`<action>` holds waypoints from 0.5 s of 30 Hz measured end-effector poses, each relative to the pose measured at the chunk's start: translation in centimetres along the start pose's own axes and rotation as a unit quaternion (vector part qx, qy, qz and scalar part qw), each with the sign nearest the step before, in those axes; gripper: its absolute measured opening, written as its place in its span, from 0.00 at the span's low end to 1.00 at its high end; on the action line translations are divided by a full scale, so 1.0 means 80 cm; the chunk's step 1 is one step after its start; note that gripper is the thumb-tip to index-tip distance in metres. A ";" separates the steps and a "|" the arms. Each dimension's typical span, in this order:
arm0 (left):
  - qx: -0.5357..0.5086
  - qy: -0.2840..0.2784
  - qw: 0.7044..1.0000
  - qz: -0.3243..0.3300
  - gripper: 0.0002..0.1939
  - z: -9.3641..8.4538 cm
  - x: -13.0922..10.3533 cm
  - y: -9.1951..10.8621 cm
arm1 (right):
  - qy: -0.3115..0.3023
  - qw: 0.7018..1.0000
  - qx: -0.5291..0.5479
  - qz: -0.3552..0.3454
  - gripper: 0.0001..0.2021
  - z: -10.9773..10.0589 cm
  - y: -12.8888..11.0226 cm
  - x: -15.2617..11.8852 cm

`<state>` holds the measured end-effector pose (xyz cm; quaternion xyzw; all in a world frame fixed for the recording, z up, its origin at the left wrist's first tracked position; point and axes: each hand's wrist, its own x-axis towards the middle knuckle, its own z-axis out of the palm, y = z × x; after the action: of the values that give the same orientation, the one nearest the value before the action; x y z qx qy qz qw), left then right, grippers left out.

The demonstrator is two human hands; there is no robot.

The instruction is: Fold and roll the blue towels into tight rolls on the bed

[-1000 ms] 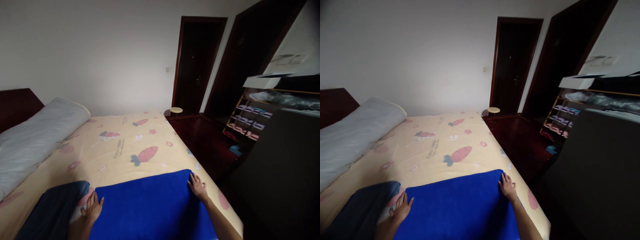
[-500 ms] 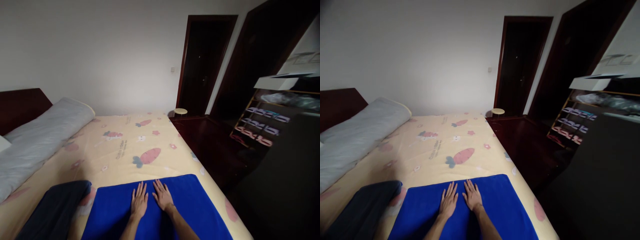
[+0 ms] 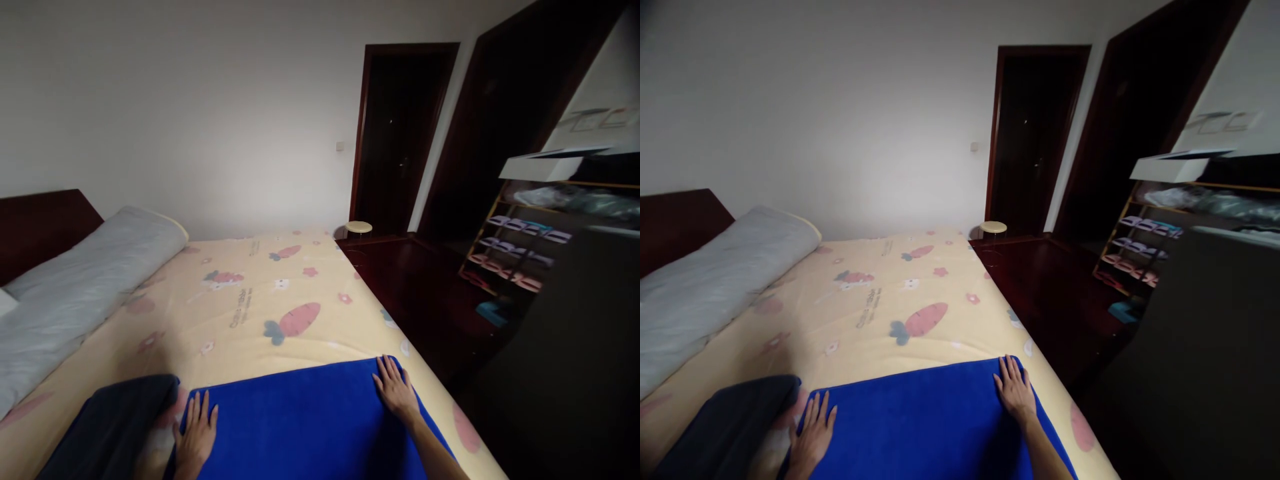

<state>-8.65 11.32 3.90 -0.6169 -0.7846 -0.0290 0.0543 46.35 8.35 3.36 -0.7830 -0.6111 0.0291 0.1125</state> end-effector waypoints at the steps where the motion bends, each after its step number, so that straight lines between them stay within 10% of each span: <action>1: 0.001 0.015 1.000 0.019 0.28 -0.006 -0.006 0.022 | 0.004 1.000 0.008 -0.016 0.32 -0.001 -0.018 -0.001; 9: -0.105 -0.084 0.964 0.228 0.30 -0.012 -0.071 0.253 | -0.056 0.966 0.094 -0.234 0.27 0.046 -0.230 -0.033; 12: -0.111 -0.097 0.956 0.253 0.29 -0.010 -0.069 0.261 | -0.070 0.959 0.121 -0.246 0.27 0.055 -0.239 -0.038; 15: -0.104 -0.062 0.970 0.211 0.28 -0.014 -0.050 0.211 | -0.054 0.970 0.109 -0.209 0.29 0.045 -0.187 -0.029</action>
<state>8.77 11.32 4.19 -0.7716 -0.6310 -0.0602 -0.0539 30.86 10.07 2.78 -0.6184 -0.7593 0.1133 0.1676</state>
